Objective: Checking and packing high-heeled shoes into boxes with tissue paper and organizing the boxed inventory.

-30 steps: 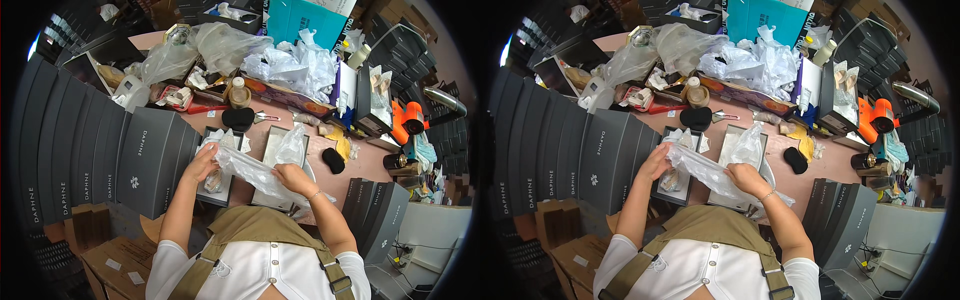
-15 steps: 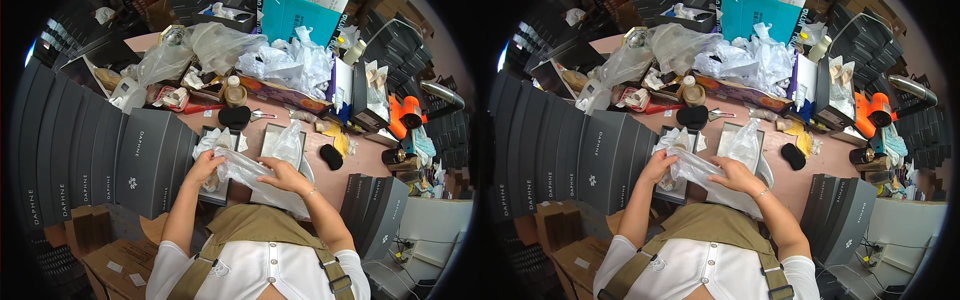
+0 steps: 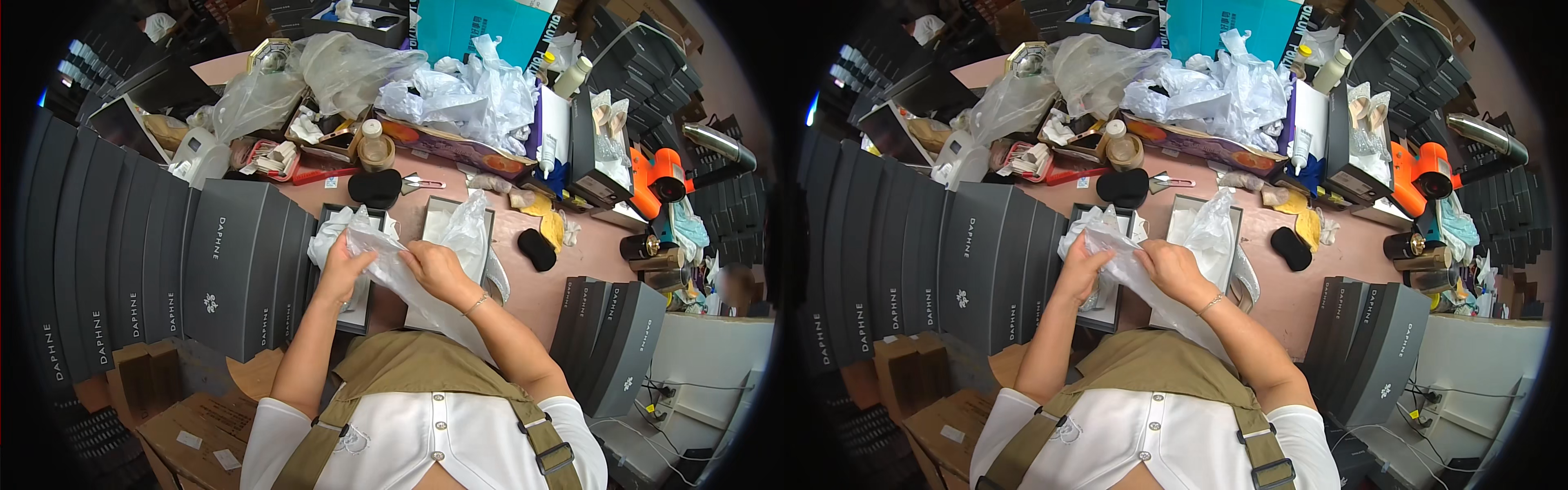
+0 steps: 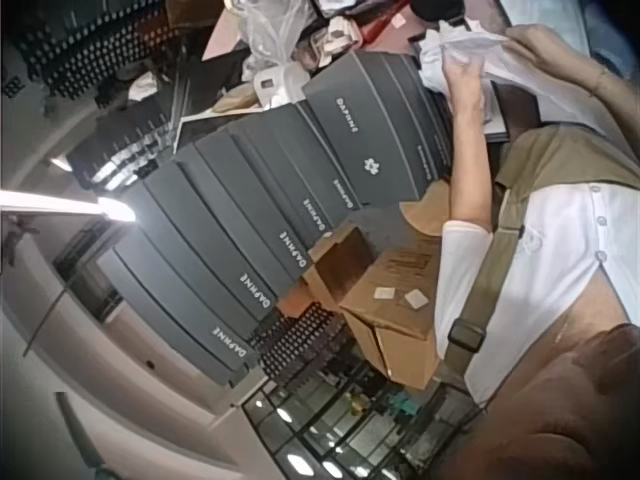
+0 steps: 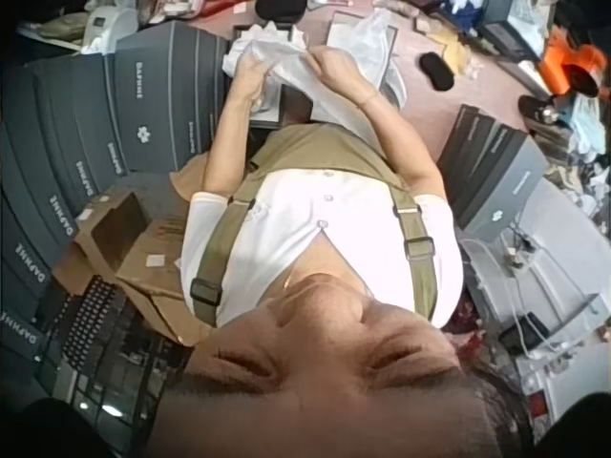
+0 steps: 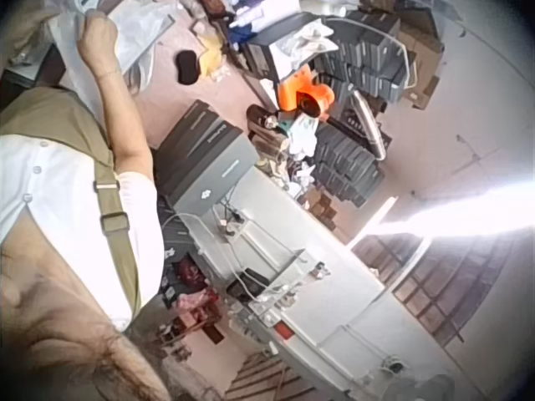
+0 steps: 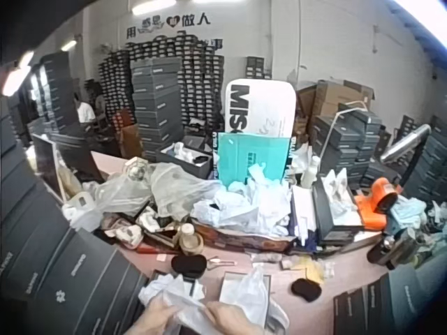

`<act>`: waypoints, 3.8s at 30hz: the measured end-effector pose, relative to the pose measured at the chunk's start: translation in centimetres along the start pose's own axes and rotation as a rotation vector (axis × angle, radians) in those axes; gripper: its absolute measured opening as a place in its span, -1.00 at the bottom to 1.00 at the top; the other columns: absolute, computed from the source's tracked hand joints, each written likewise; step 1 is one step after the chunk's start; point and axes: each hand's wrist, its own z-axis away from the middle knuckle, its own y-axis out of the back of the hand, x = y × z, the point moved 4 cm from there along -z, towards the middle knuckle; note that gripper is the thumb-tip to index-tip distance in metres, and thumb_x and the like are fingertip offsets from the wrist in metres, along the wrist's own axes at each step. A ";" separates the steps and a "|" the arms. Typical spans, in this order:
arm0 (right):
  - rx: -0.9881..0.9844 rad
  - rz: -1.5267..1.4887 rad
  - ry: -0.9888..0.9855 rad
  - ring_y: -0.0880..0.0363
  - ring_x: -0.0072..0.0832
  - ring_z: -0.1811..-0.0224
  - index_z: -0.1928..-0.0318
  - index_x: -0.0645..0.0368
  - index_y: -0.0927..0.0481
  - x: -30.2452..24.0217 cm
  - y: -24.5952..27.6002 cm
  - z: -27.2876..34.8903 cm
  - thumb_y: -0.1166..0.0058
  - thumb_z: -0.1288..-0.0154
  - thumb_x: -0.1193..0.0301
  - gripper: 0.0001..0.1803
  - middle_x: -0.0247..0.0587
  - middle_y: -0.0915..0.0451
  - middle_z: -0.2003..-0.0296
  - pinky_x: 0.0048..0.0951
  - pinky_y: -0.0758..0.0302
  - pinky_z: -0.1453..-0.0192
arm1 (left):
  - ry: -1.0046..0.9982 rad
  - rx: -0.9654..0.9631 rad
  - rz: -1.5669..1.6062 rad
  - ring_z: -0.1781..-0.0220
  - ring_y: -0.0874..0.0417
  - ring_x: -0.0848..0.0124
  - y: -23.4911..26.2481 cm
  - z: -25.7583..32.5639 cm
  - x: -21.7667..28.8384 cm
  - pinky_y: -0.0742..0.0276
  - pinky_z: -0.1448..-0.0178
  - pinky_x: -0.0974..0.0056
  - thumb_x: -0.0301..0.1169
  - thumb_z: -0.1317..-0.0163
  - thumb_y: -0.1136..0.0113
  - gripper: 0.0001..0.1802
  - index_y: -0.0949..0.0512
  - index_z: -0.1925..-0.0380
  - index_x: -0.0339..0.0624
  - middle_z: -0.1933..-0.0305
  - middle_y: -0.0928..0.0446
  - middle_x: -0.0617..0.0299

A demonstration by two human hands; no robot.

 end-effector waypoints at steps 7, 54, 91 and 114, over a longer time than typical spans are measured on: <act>-0.458 -0.283 -0.279 -0.56 -0.11 0.33 0.22 0.31 -0.54 5.1 2.1 7.5 -0.19 -0.10 0.33 -0.68 0.06 -0.59 0.38 -0.26 -0.46 0.18 | -0.038 0.136 0.017 0.18 -0.60 0.47 4.4 -2.2 2.3 -0.52 0.04 0.34 -0.61 -0.18 -0.13 -0.76 -0.48 0.12 -0.30 0.18 -0.58 0.20; -0.174 0.019 -0.454 -0.62 -0.19 0.54 0.29 0.38 -0.55 5.8 4.0 -1.2 0.02 -0.29 0.24 -0.63 0.08 -0.57 0.58 -0.22 -0.54 0.38 | 0.399 -0.475 0.705 0.31 -0.53 0.28 4.1 15.0 -2.6 -0.48 0.35 0.27 -0.37 -0.12 -0.16 -0.43 -0.31 -0.14 -0.34 0.12 -0.50 -0.03; 0.020 -0.436 -0.334 -0.40 -0.63 0.36 0.13 0.27 -0.56 0.1 5.9 12.9 0.08 -0.34 0.44 -0.79 -0.25 -0.57 0.42 -0.47 -0.42 0.24 | 0.372 -0.443 0.300 -0.19 -0.44 0.31 -8.0 8.0 -2.1 -0.34 -0.30 0.20 -0.50 0.00 -0.27 -0.28 -0.22 -0.21 -0.29 -0.17 -0.39 0.10; 0.241 -0.403 -0.185 -0.51 -0.36 0.32 0.09 0.30 -0.50 1.7 5.4 13.5 0.16 -0.28 0.44 -0.73 0.00 -0.57 0.33 -0.36 -0.43 0.14 | 0.455 -0.299 -0.265 0.22 -0.62 0.38 -7.2 8.1 -2.8 -0.54 0.13 0.34 -0.50 -0.17 -0.10 -0.71 -0.54 0.13 -0.48 0.18 -0.59 0.10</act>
